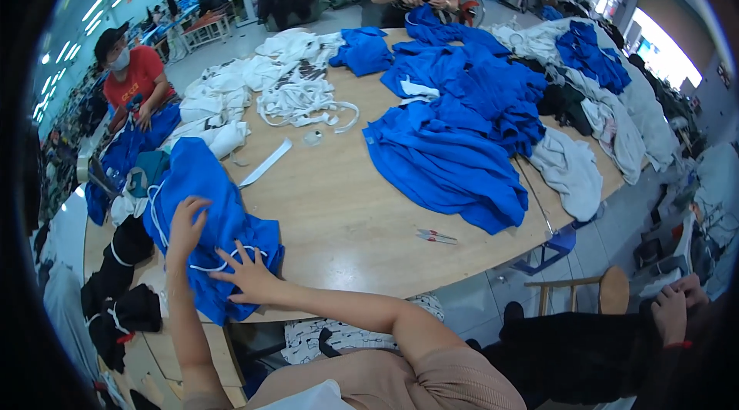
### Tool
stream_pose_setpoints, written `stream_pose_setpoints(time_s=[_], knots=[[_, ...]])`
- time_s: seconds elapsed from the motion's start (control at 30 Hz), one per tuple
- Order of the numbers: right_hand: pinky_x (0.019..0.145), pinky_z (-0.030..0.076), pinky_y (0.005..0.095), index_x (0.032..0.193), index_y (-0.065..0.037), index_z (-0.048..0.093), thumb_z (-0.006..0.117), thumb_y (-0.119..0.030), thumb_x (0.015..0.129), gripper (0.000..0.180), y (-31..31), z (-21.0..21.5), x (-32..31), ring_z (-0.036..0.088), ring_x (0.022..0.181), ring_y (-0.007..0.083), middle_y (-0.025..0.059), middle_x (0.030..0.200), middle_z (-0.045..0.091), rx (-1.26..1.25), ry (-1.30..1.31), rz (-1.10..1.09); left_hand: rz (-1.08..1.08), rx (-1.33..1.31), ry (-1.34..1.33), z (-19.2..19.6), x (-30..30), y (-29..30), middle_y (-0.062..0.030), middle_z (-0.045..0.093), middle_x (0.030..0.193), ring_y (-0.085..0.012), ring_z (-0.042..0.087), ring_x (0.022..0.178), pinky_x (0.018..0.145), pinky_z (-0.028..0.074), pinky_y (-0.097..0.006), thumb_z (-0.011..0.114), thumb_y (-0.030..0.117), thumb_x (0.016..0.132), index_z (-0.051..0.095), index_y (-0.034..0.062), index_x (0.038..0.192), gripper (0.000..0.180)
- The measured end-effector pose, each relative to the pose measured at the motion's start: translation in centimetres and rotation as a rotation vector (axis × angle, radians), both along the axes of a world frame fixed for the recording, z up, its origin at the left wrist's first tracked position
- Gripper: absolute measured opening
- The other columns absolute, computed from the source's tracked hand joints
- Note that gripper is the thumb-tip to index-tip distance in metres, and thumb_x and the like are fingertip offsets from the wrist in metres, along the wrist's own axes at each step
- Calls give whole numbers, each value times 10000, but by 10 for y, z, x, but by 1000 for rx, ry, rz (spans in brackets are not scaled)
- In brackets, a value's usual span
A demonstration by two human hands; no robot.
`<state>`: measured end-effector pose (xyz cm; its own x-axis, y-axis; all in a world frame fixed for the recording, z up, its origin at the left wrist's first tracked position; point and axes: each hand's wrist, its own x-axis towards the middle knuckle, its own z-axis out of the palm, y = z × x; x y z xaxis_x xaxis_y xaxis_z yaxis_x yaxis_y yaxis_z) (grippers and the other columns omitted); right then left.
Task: Inspecting and organizing blue athletic shorts on a large factory work table.
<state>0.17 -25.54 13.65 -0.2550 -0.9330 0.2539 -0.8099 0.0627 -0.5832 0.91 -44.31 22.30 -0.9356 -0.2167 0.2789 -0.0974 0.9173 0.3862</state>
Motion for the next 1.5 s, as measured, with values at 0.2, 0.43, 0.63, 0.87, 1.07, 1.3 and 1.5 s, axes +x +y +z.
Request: stream_pose_setpoints(time_s=[0.2, 0.43, 0.63, 0.87, 1.07, 1.3, 1.5], knots=[[989, 233, 679, 1292, -238, 512, 669, -299, 761, 557, 1, -26, 25, 122, 1369, 441, 86, 1435, 332, 46, 359, 71, 484, -487, -266, -78, -43, -79, -69, 343, 1441, -330, 232, 1357, 991, 109, -731, 611, 305, 765, 639, 241, 1125, 367], [1011, 234, 646, 1288, -233, 511, 688, -253, 732, 584, 4, -41, 15, 142, 1378, 398, 71, 1395, 376, -37, 359, 83, 1061, -316, -124, -128, -29, -149, -49, 196, 1518, -357, 244, 1349, 930, 190, -757, 424, 387, 900, 268, 342, 1429, 553], [1028, 206, 643, 1304, -234, 493, 680, -226, 746, 588, 6, -38, 12, 128, 1385, 394, 63, 1424, 345, -19, 267, 114, 1024, -275, -13, -156, -23, -156, -70, 172, 1520, -381, 195, 1363, 934, 214, -741, 359, 368, 930, 206, 341, 1448, 540], [1010, 216, 657, 1092, -172, 620, 687, -212, 734, 367, 53, -17, 6, 203, 1377, 345, 40, 1392, 408, -157, 222, 50, 936, -70, -42, -128, -19, -165, -82, 90, 1532, -373, 200, 1356, 931, 228, -732, 512, 329, 869, 277, 339, 1421, 600], [1004, 301, 549, 995, -124, 639, 653, -129, 718, 278, 165, -17, -69, 344, 1282, 411, 142, 1271, 518, -183, 136, -411, 853, -176, 116, -96, -7, -140, -101, 75, 1529, -375, 167, 1371, 971, 216, -702, 614, 283, 811, 407, 259, 1363, 590], [998, 319, 487, 1005, -107, 624, 603, -52, 728, 284, 316, 5, -143, 365, 1247, 405, 137, 1238, 506, -168, 440, -1211, 655, -341, 217, -76, -8, -85, -111, 108, 1524, -378, 155, 1377, 979, 189, -706, 600, 279, 829, 415, 273, 1359, 562], [1035, 276, 501, 1181, -128, 539, 599, -46, 686, 505, 380, 12, -154, 320, 1273, 392, 122, 1334, 423, -41, 531, -1614, 539, -279, 338, -64, -10, -58, -165, 164, 1501, -389, 201, 1363, 1047, 232, -571, 605, 249, 838, 467, 234, 1332, 513]])
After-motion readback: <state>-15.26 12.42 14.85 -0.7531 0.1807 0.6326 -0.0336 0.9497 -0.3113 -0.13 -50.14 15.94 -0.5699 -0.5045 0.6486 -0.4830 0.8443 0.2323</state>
